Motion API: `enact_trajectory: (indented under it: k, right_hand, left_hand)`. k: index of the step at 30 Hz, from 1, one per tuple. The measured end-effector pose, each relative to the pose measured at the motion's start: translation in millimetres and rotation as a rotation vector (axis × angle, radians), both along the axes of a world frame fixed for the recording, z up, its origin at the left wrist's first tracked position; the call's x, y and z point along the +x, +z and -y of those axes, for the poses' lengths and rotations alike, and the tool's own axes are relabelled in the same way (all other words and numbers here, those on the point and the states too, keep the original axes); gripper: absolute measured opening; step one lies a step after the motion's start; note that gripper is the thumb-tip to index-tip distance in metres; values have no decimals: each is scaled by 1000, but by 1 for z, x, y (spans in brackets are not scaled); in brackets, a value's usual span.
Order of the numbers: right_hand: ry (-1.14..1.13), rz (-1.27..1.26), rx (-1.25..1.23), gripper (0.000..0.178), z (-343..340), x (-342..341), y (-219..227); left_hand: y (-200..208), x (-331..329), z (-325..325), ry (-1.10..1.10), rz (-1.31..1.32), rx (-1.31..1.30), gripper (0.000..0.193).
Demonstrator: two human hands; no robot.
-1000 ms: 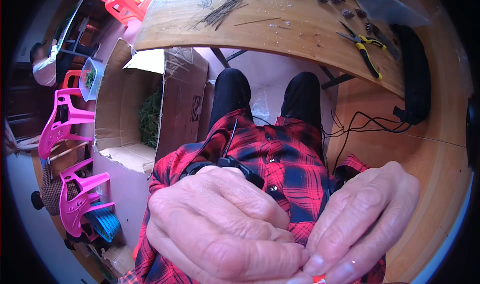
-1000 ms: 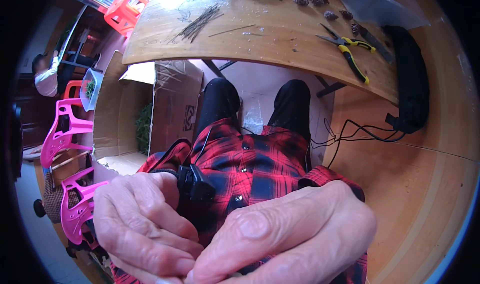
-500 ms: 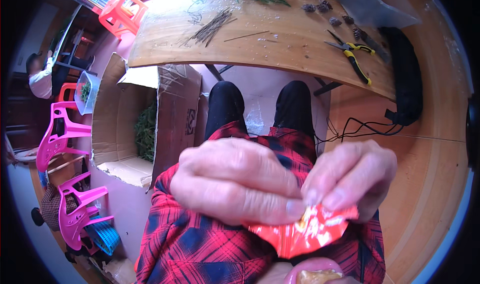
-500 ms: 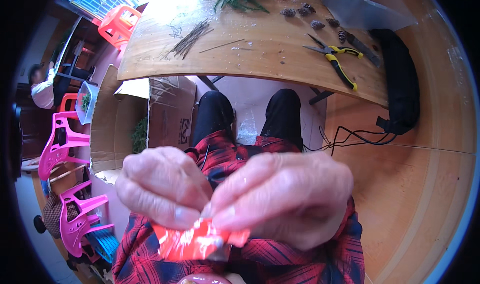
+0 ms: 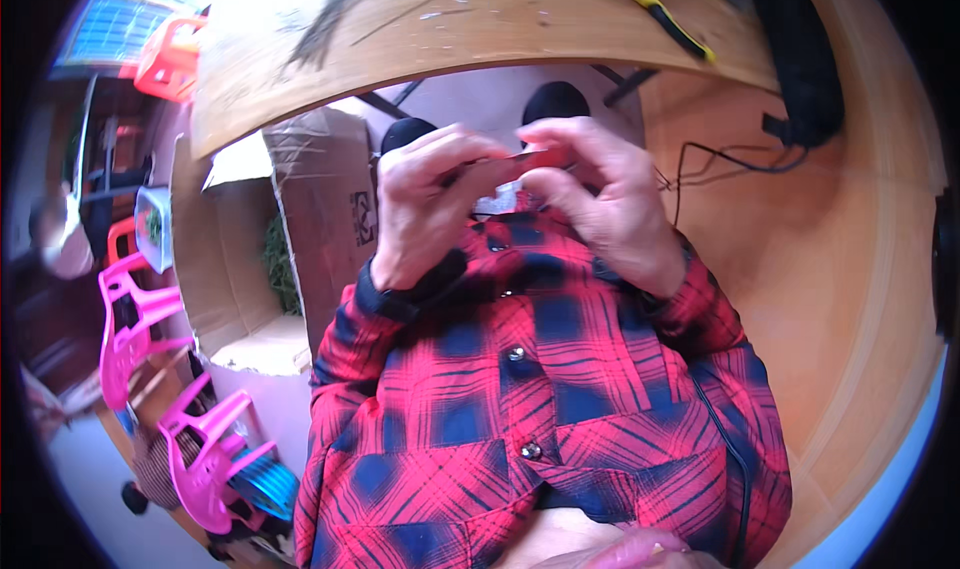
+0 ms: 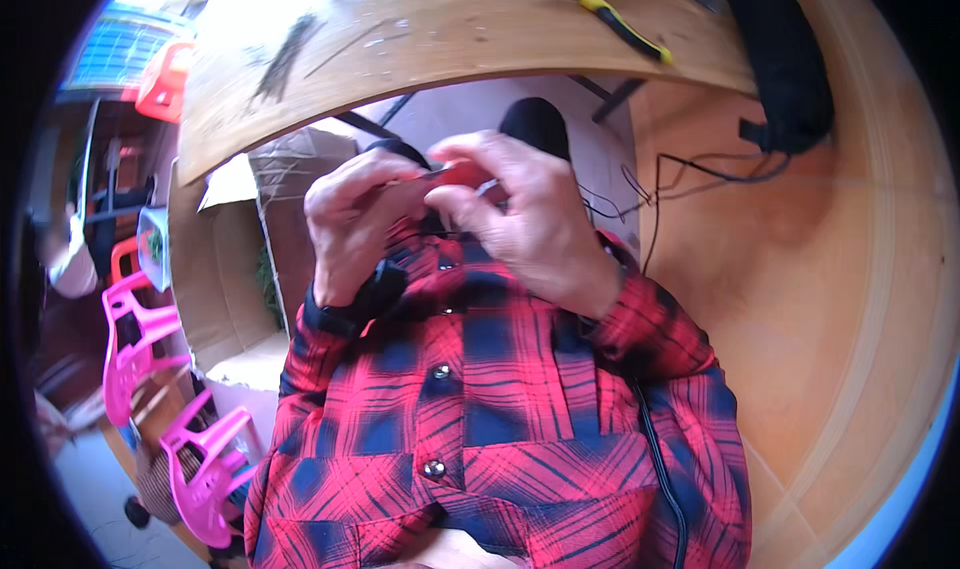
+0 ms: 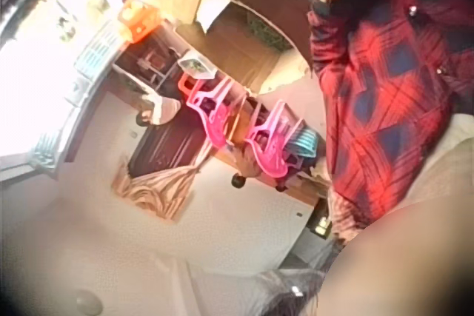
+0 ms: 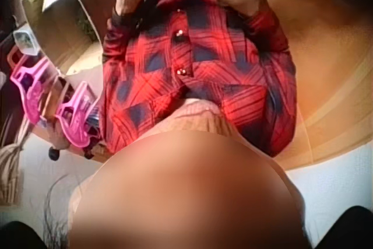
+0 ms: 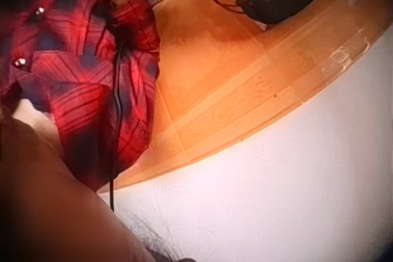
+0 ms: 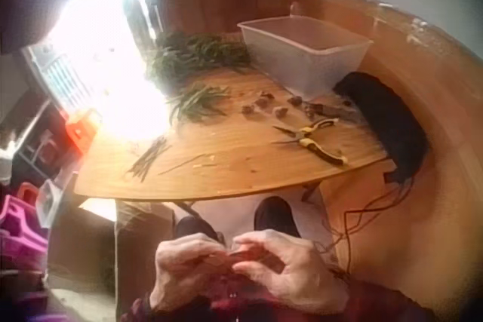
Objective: Assembling small artificial plant decorations by attaching green plastic sprigs to small brown textured bases.
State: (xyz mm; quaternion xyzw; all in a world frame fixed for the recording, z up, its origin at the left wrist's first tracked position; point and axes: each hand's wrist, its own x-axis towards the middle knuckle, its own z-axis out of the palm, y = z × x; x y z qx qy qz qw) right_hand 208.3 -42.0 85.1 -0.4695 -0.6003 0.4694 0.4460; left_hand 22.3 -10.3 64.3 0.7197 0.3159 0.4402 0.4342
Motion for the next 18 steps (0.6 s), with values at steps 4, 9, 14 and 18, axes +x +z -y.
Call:
enact_trajectory:
  k: [4,9,14,18]
  right_hand:
    - [144,80,64,28,0,7,-30]
    - [88,284,257,28,0,5,-47]
    - [109,409,232,17,-5,12,-60]
    - [0,410,299,12,-7,48,-49]
  left_hand:
    - [-17,-2,16,36,-37,-293,9]
    - [-33,-3,17,68,-56,-378,13]
    - [-37,12,11,15,-8,-476,22]
    - [-28,29,7,-63,185,-674,26]
